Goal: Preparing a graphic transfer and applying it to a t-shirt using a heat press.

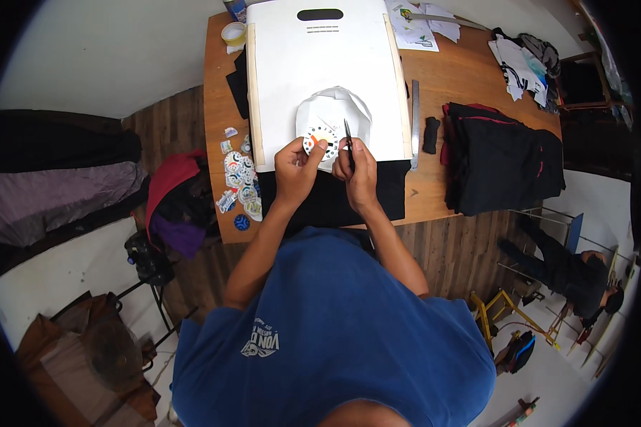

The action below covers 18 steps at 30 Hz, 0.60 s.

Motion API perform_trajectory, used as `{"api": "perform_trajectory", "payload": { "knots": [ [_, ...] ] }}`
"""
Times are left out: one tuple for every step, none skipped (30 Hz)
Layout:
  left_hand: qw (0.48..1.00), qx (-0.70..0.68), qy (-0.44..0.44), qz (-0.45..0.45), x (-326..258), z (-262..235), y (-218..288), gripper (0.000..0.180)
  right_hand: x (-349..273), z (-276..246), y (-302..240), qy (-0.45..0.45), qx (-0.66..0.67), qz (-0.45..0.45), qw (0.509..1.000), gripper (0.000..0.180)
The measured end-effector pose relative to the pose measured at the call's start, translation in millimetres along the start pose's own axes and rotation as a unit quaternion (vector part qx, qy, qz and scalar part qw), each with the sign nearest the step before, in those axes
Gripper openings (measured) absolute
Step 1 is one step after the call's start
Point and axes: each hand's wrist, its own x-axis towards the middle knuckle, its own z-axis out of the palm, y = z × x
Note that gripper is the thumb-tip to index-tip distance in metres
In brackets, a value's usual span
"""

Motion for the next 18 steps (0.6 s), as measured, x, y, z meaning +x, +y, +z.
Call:
{"api": "perform_trajectory", "payload": {
  "knots": [
    [1.000,0.015,-0.010,0.000,0.0,-1.0,0.3,0.016,0.6,1.8,-3.3,0.007,-0.001,0.003,1.000,0.029],
    [0.999,0.031,-0.021,0.000,0.0,-1.1,1.5,0.016,0.9,3.4,-6.1,0.015,-0.002,0.006,1.000,0.024],
    [0.999,0.031,-0.021,0.000,-0.5,0.5,3.7,0.016,0.6,5.4,-7.4,0.015,-0.002,0.006,1.000,0.024],
    [1.000,0.005,-0.020,-0.003,-0.7,5.0,12.1,0.016,0.1,8.1,-8.0,0.033,-0.056,0.005,0.998,0.017],
    [1.000,-0.021,-0.019,-0.006,-0.6,7.6,16.6,0.016,-0.5,9.7,-7.9,0.051,-0.109,0.003,0.993,0.012],
    [1.000,-0.021,-0.019,-0.006,-0.5,8.0,15.8,0.016,-1.1,9.2,-6.5,0.051,-0.109,0.003,0.993,0.012],
    [1.000,-0.025,-0.017,-0.004,-0.7,7.8,14.5,0.016,-1.8,8.3,-4.1,0.057,-0.093,0.007,0.994,0.010],
    [0.999,-0.028,-0.015,-0.001,-1.0,7.5,12.9,0.016,-2.3,8.4,-3.0,0.064,-0.077,0.012,0.995,0.011],
    [1.000,-0.028,-0.014,-0.001,-1.3,6.6,10.7,0.016,-2.7,9.7,-3.3,0.063,-0.077,0.012,0.995,0.011],
    [1.000,-0.013,-0.011,-0.005,-1.4,5.2,8.1,0.016,-3.1,12.2,-5.1,0.058,-0.092,0.008,0.994,0.011],
    [1.000,0.003,-0.008,-0.009,-1.5,3.9,5.7,0.016,-3.3,13.5,-6.1,0.053,-0.107,0.004,0.993,0.014],
    [1.000,0.003,-0.009,-0.009,-1.5,2.7,3.7,0.016,-3.3,10.4,-3.6,0.053,-0.107,0.004,0.993,0.014],
    [1.000,0.008,-0.007,-0.002,-1.3,1.7,1.7,0.016,-3.1,5.5,0.1,0.017,-0.039,0.001,0.999,0.018],
    [1.000,0.013,-0.006,0.004,-0.9,1.0,0.5,0.016,-3.2,2.2,2.8,-0.019,0.030,-0.003,0.999,0.023],
    [1.000,0.013,-0.006,0.004,-0.1,0.6,0.0,0.016,-3.9,0.5,5.1,-0.018,0.030,-0.003,0.999,0.023],
    [1.000,0.015,-0.003,0.011,1.0,0.4,-0.1,0.015,-5.1,0.8,5.7,-0.028,0.024,0.003,0.999,0.027],
    [1.000,0.018,0.000,0.018,2.0,0.7,0.9,0.015,-6.4,1.1,6.1,-0.038,0.018,0.008,0.999,0.032],
    [1.000,0.018,0.000,0.018,3.0,1.8,3.0,0.015,-7.5,1.4,6.4,-0.038,0.018,0.008,0.999,0.032]
  ]
}}
